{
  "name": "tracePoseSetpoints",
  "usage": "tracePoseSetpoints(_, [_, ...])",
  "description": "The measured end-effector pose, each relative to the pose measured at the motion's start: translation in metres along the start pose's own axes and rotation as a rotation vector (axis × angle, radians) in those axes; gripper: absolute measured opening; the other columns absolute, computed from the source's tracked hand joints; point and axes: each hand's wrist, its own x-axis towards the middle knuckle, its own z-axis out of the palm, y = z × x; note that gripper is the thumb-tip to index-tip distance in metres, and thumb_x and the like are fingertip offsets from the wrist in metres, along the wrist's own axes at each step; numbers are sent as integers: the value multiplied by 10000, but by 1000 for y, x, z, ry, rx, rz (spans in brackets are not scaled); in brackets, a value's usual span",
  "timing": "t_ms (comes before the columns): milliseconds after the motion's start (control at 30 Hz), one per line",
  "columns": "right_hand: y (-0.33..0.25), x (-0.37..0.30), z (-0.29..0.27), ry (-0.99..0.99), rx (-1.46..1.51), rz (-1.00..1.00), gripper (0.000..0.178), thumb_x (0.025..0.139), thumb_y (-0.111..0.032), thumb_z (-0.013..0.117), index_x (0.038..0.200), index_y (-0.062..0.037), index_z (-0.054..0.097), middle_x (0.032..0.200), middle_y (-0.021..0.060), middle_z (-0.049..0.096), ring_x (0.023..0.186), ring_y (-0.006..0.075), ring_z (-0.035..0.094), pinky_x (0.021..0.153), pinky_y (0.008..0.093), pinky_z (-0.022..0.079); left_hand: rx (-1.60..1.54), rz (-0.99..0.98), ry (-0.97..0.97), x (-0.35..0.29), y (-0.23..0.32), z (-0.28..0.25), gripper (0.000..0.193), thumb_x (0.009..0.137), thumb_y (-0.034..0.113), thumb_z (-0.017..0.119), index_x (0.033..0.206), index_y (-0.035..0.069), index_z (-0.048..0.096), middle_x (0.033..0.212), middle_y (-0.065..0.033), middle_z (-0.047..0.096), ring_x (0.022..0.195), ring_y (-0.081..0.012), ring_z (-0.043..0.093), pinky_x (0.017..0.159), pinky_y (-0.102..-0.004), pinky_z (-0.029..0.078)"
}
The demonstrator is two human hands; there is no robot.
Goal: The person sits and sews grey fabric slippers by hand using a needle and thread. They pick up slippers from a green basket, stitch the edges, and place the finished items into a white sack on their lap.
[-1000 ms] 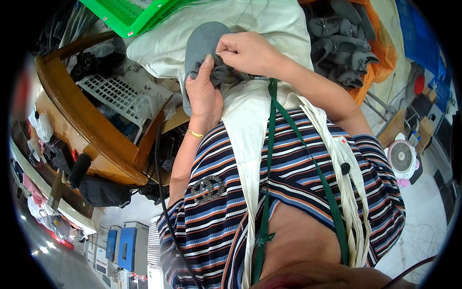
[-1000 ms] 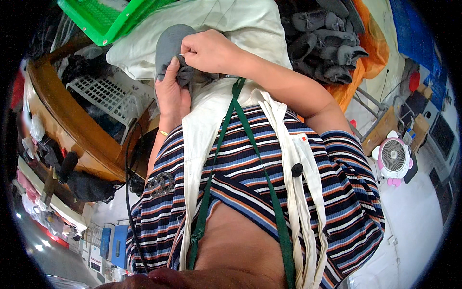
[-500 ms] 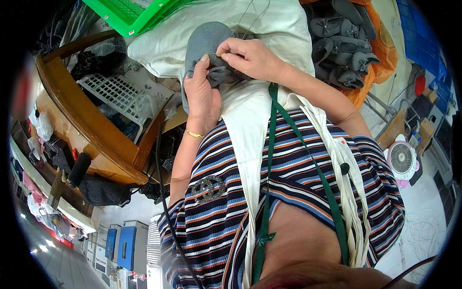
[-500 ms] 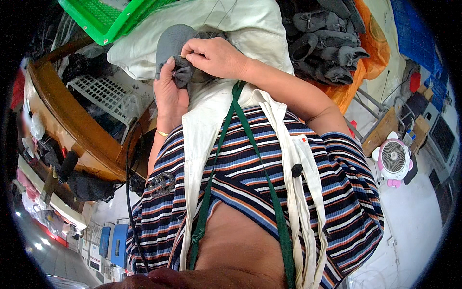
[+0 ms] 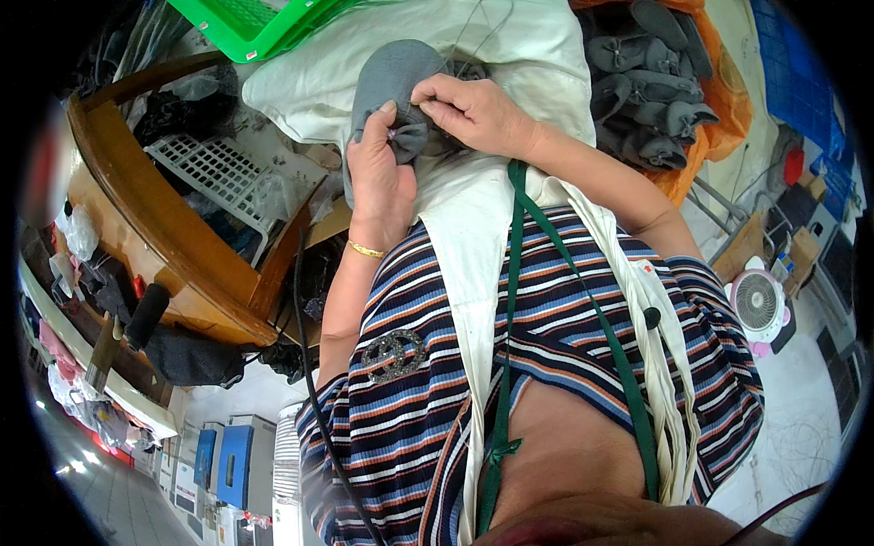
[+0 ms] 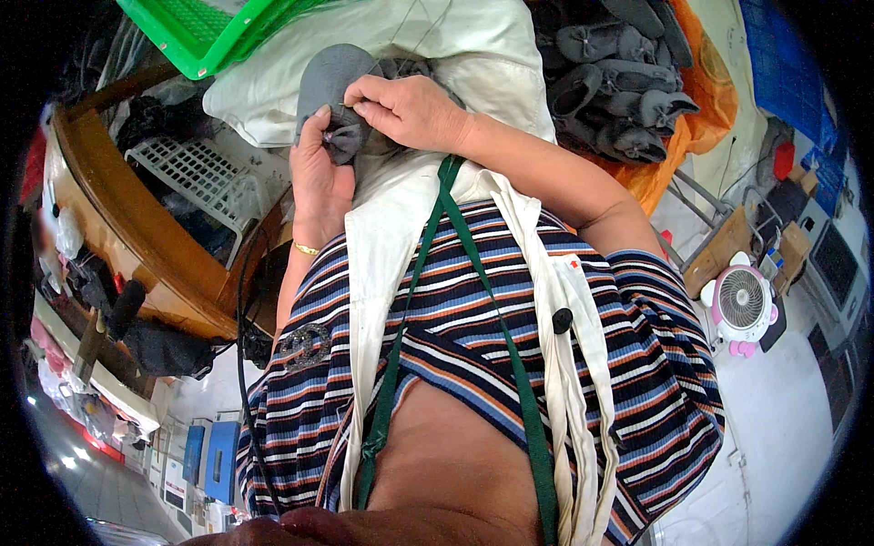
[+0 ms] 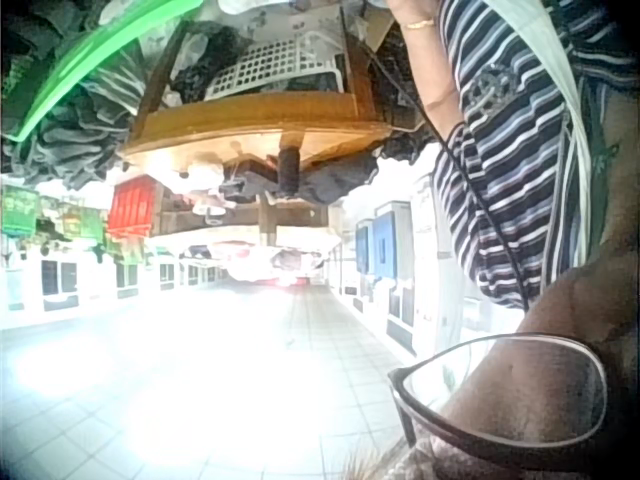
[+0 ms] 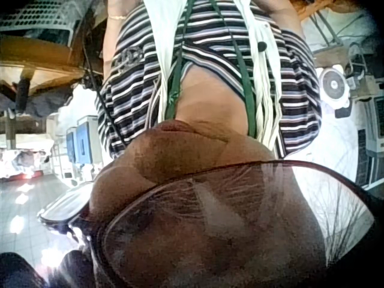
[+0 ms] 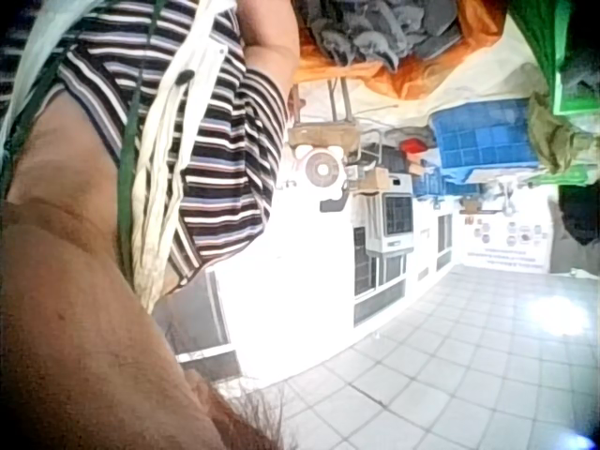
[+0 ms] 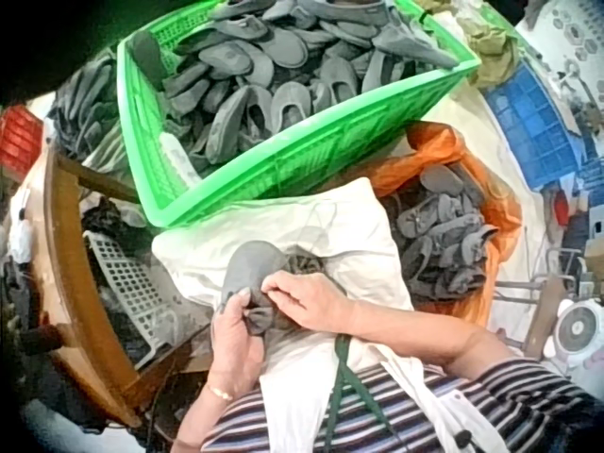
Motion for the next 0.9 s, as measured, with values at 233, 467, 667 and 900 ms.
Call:
tracePoseSetpoints(233, [2, -2, 6, 41, -1, -26, 153, 947, -122, 584, 1093, -75, 582, 791, 104, 640, 673, 251, 643, 616, 309, 498, -21, -42, -21, 3, 1, -4, 191, 901, 116, 648, 1061, 13, 629, 1020, -51, 660, 914, -157, 629, 835, -324, 515])
tracePoseSetpoints(467, [-10, 10, 11, 69, -10, 140, 190, 977, -200, 540, 1038, -32, 476, 760, 158, 619, 665, 298, 623, 627, 364, 486, 58, 90, -65, 5, -11, -5, 205, 903, 102, 660, 1078, -2, 632, 1018, -70, 673, 895, -161, 647, 801, -307, 523])
tracePoseSetpoints(667, [-14, 21, -8, -105, -3, 217, 171, 946, -204, 575, 1005, -52, 523, 788, 136, 633, 723, 310, 636, 641, 374, 496, 137, 123, -99, 3, -21, -3, 238, 902, 80, 671, 1114, -18, 624, 1055, -82, 677, 928, -158, 647, 829, -296, 512])
tracePoseSetpoints(900, [-22, 23, -21, -6, -322, 3, 106, 896, -189, 627, 959, -103, 632, 902, 72, 588, 827, 284, 623, 702, 377, 505, 217, 137, -182, -6, -24, 3, 220, 868, 20, 696, 1083, 15, 655, 1041, -23, 672, 905, -111, 613, 823, -253, 482])
